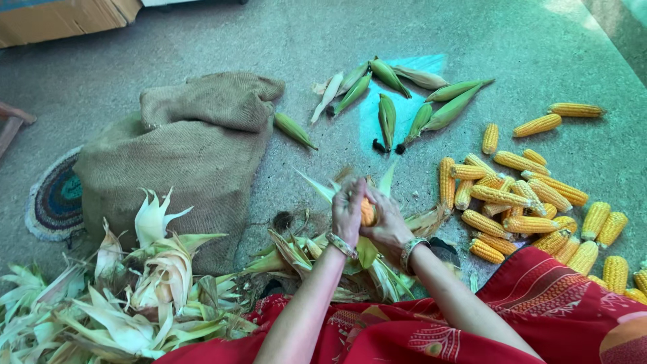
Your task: The person sits on the floor and shucks corn cobs by hand, removing husks and silks. Shucked cobs are placed in a pile to the right, while husks and silks are discarded to the left.
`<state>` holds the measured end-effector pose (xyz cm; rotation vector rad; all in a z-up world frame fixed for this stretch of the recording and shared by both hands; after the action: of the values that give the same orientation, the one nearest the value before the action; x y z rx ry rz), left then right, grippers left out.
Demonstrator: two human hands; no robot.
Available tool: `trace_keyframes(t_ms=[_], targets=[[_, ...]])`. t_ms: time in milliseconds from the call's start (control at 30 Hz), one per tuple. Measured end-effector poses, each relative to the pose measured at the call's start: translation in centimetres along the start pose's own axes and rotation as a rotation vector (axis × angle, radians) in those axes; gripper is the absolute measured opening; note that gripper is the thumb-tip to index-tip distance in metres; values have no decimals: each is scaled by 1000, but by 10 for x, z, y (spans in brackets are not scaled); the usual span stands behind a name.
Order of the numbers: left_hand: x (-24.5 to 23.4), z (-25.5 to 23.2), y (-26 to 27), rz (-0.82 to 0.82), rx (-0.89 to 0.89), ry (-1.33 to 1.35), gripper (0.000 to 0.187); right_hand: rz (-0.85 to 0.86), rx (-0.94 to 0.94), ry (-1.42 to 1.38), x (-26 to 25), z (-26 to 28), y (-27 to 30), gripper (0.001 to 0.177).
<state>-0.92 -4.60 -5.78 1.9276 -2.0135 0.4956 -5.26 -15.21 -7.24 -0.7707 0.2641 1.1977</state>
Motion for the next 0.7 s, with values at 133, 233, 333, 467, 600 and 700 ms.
trace_keyframes(t_ms=[133,233,333,467,600,700], targets=[[5,0,11,-40,36,-9,38,146,278,-124,11,-21,6,74],[-3,6,7,-273,-6,120,30,176,367,241,22,-21,13,51],[-18,20,0,-534,-42,25,27,120,354,355,33,-9,21,51],[-61,39,-29,-403,-574,-23,38,430,102,494,47,-18,23,45],[-91,54,-49,-332,-928,-12,39,250,-332,313,55,-15,23,28],[-102,72,-63,-562,-314,-118,41,337,2,346,62,-14,25,32]])
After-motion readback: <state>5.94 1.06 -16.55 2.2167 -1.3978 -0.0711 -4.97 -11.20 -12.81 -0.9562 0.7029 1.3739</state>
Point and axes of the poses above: each hand's wrist, its own y-axis away from the middle knuckle, its own x-axis out of the palm, z = x × y, the point moved 3 cm from there along -y, towards the middle knuckle, and after that the axes turned 14 degrees about -z, right-handed, at the moved point
